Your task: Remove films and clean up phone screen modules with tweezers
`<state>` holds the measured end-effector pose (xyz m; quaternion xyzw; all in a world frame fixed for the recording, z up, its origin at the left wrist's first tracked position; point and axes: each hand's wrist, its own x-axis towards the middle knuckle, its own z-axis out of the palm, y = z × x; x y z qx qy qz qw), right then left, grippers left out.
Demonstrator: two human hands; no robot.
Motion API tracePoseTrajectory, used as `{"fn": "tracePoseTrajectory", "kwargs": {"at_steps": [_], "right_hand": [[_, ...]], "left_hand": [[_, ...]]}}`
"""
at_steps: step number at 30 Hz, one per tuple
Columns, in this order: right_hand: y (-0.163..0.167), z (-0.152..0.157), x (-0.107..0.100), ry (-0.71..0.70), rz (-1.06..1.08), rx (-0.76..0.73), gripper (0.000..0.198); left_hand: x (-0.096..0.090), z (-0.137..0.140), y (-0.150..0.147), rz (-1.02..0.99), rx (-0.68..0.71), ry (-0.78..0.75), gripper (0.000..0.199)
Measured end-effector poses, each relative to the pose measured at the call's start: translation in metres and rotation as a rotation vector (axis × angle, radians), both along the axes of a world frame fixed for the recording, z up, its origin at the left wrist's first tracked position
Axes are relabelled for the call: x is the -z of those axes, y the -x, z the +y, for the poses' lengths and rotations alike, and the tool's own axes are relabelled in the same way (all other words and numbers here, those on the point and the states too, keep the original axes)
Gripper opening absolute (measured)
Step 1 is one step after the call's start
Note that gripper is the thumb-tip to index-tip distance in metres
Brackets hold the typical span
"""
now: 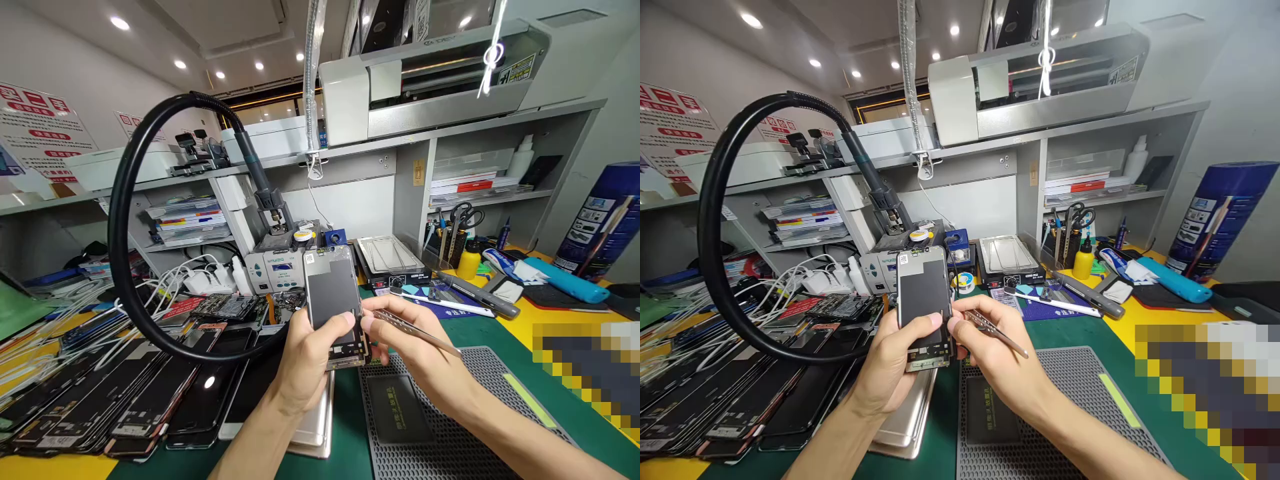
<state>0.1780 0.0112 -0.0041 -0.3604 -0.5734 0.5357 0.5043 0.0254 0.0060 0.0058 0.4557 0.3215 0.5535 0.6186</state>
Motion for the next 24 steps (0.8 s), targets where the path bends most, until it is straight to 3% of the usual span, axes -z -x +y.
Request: {"fn": "tracePoseTrajectory", "kwargs": {"at_steps": [11,24], "right_hand": [[-0.0029,0.0034,0.0046,0.012,0.018,-0.011,0.022],[0.0004,0.0013,0.0035,0.012,0.010,0.021,0.028]], "left_hand": [[0.0065,0.0028,0.0031,0.139,-0.052,-0.061,0.017],[0.0084,0.0009,0.0079,0.095,0.034,-0.097,0.019]]}}
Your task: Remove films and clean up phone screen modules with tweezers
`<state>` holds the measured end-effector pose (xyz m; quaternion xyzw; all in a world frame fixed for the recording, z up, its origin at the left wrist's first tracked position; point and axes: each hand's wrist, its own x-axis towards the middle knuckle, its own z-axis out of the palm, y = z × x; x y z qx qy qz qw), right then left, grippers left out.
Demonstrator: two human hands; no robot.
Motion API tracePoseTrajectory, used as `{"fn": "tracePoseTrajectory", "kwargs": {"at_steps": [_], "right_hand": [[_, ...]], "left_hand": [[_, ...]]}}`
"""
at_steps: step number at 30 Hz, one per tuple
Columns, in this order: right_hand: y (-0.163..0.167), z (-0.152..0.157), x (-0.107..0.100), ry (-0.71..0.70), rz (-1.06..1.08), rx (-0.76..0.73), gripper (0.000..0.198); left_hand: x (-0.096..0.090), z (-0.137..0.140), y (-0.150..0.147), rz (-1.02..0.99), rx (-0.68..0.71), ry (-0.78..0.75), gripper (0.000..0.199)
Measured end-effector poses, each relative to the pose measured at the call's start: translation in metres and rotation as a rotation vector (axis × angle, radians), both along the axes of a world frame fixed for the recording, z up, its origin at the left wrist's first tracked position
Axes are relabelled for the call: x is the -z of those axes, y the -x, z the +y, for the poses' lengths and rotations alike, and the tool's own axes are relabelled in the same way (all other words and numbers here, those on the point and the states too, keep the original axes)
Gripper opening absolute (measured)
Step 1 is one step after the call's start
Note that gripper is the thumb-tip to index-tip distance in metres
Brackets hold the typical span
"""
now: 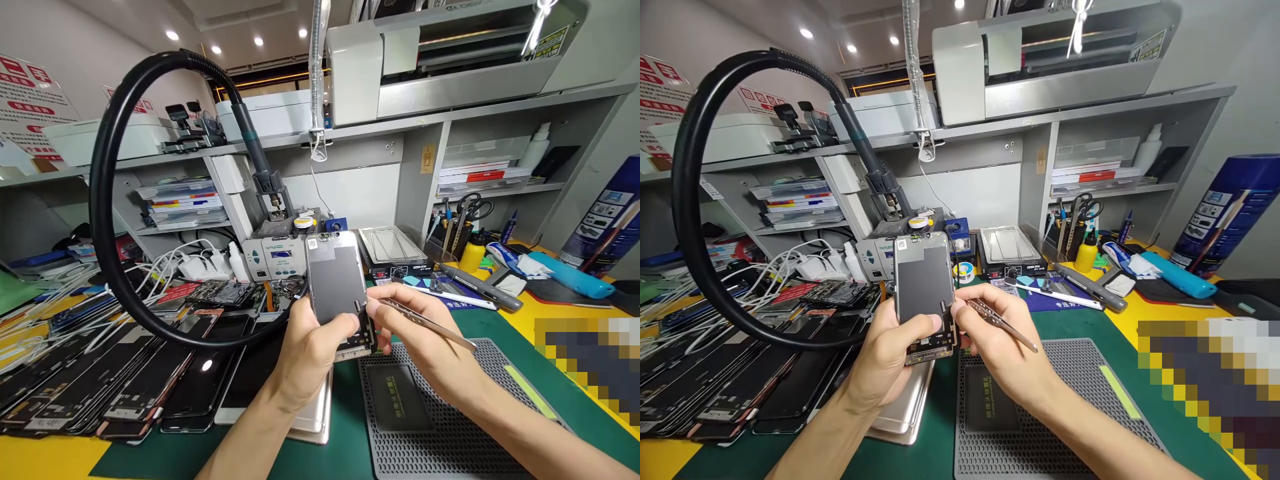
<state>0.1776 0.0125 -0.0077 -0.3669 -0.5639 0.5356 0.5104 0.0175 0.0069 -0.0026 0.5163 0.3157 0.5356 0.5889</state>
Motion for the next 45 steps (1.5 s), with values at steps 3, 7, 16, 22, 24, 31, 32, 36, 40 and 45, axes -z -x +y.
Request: {"fn": "tracePoseTrajectory", "kwargs": {"at_steps": [3,7,16,22,24,31,32,36,40,45], "right_hand": [[0.002,-0.003,-0.002,-0.047,-0.055,0.043,0.025],[0.004,-0.007,-0.002,-0.139,-0.159,0.128,0.024],[0.006,-0.007,0.001,-0.181,-0.169,0.142,0.022],[0.003,-0.005,0.001,-0.162,-0.151,0.190,0.024],[0.000,-0.005,-0.001,-0.240,-0.154,0.323,0.021],[-0.007,-0.017,-0.010,-0.321,0.077,0.344,0.012],[-0.007,-0.018,-0.010,-0.283,0.087,0.281,0.009],[-0.007,-0.019,-0.011,-0.217,0.093,0.177,0.009],[-0.005,-0.022,-0.011,-0.245,0.067,0.195,0.011],[0.002,-0.020,-0.010,-0.289,-0.009,0.239,0.011]], "left_hand": [[0.000,-0.001,0.000,0.006,-0.017,-0.010,0.005],[-0.001,-0.002,0.000,0.030,-0.047,-0.012,0.009],[-0.002,-0.001,-0.001,0.068,-0.049,-0.061,0.010],[-0.002,0.000,-0.002,0.052,-0.068,-0.006,0.008],[-0.003,-0.002,-0.002,0.029,-0.059,0.057,0.015],[-0.009,-0.004,-0.001,0.025,-0.046,0.039,0.016],[-0.009,-0.003,-0.001,0.041,-0.046,0.026,0.016],[-0.010,-0.004,-0.001,0.016,-0.031,0.065,0.015],[-0.008,-0.005,0.000,0.026,-0.030,0.055,0.012],[-0.004,-0.004,0.000,0.076,-0.070,-0.005,0.020]]}}
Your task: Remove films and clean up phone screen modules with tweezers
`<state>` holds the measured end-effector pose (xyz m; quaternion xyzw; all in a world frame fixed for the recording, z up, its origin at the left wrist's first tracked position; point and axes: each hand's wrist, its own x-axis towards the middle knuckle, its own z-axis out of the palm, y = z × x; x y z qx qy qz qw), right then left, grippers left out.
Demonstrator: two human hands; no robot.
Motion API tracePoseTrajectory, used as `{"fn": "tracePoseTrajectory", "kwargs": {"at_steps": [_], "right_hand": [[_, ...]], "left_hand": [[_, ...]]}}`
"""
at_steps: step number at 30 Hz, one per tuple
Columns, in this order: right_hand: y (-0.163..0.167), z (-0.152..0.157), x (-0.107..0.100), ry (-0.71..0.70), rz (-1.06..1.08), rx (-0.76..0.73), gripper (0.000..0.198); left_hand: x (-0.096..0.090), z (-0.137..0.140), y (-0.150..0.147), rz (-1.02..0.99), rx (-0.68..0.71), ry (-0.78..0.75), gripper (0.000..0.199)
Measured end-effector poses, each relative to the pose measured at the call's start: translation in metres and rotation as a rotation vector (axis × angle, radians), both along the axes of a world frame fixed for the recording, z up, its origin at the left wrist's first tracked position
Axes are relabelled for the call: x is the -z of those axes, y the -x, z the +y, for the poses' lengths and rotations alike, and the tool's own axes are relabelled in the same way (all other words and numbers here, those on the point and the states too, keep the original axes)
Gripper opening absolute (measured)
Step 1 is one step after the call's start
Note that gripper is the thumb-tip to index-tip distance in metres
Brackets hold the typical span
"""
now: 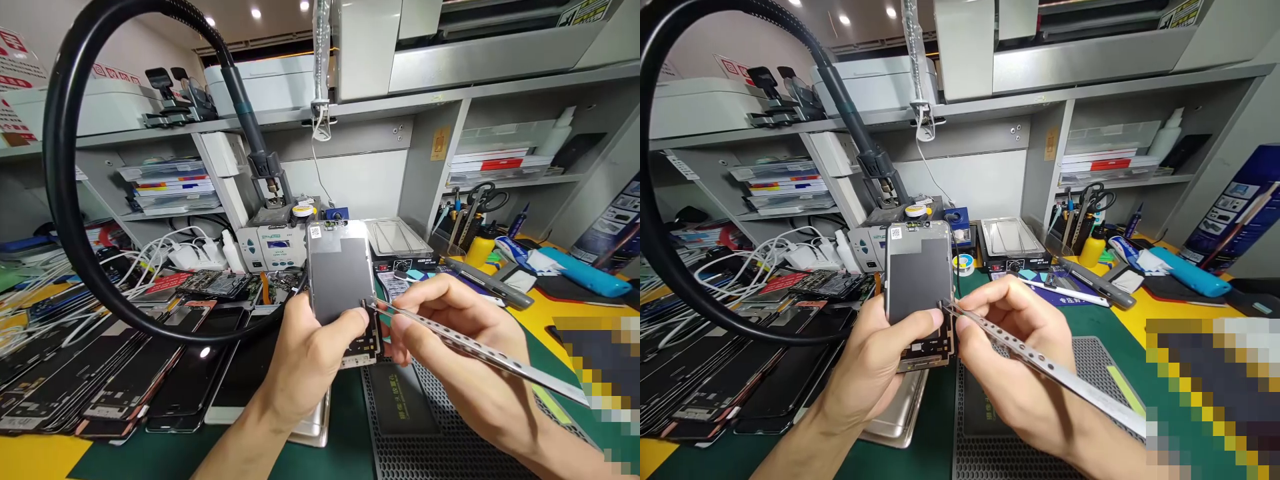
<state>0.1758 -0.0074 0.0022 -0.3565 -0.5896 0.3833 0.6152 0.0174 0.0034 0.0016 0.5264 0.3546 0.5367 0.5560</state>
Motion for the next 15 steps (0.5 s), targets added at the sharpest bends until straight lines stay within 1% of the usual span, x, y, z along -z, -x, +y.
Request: {"fn": "tracePoseTrajectory", "kwargs": {"at_steps": [4,9,12,15], "right_hand": [[0.0008,0.0042,0.0033,0.012,0.002,-0.007,0.010],[0.0004,0.0027,0.0043,0.018,0.011,-0.008,0.011],[0.0015,0.0024,0.0038,0.004,0.012,0.003,0.011],[0.0023,0.0035,0.0039,0.000,0.014,-0.001,0.011]], "left_hand": [[0.0010,-0.0015,-0.0009,-0.003,-0.014,0.020,0.029],[0.0010,-0.0027,-0.0017,-0.004,-0.019,0.015,0.034],[0.0008,-0.0017,-0.0020,-0.009,-0.017,0.001,0.032],[0.0003,-0.0009,-0.0024,-0.011,-0.017,-0.033,0.023]]}}
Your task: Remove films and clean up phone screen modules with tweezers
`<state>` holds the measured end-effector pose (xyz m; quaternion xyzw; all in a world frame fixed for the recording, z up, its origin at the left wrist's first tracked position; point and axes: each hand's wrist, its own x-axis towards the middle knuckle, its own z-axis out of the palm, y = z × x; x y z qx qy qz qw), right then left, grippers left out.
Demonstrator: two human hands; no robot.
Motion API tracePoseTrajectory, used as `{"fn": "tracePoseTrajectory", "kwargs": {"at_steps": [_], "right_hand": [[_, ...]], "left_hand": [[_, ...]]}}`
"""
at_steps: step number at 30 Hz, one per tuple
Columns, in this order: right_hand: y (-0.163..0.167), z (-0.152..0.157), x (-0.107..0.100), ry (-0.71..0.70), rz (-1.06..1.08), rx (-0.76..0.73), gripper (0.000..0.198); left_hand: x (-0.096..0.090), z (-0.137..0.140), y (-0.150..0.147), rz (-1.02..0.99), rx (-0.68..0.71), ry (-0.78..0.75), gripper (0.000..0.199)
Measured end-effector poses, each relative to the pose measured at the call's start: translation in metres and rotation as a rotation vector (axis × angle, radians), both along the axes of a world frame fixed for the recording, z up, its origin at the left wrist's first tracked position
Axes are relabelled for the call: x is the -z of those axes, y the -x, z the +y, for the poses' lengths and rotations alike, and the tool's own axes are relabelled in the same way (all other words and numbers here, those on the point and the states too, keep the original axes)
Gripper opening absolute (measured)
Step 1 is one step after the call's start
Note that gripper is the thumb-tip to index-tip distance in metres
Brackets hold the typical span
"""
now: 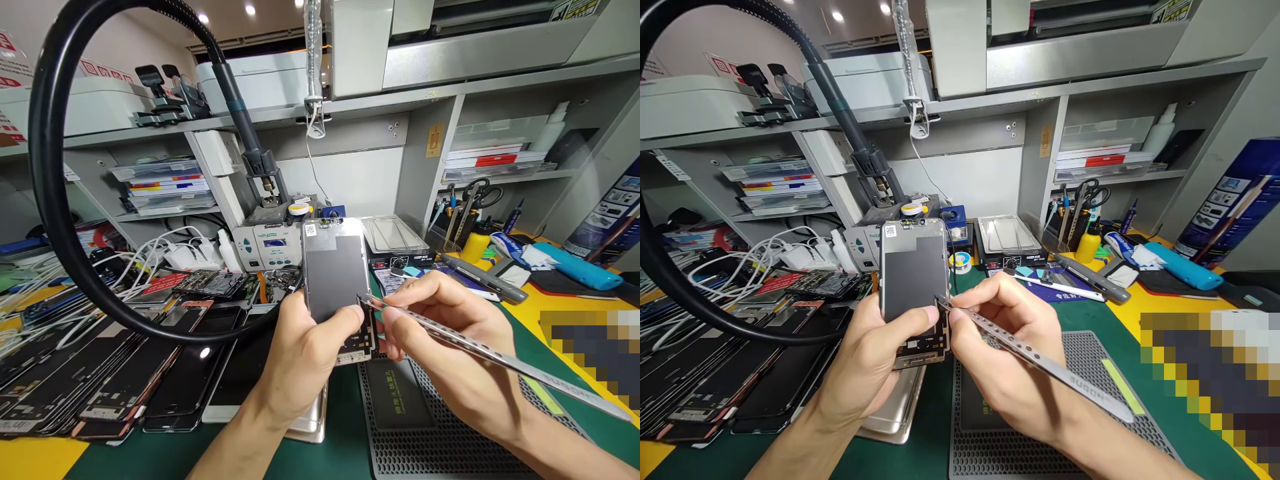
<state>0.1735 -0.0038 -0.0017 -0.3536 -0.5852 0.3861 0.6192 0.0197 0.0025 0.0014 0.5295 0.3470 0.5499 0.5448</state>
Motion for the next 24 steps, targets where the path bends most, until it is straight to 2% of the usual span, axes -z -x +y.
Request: {"fn": "tracePoseTrajectory", "kwargs": {"at_steps": [3,9,24], "right_hand": [[-0.0004,0.0008,0.0004,0.000,0.002,-0.009,0.011],[-0.0023,-0.0007,0.0036,0.002,-0.015,-0.011,0.012],[0.0002,-0.0013,0.0031,-0.020,0.013,-0.009,0.010]], "left_hand": [[-0.0005,-0.0002,0.0000,0.002,0.010,-0.008,0.020],[0.0000,-0.0013,0.0009,-0.002,0.017,0.022,0.032],[0.0013,-0.0018,0.0024,0.029,0.004,0.038,0.023]]}}
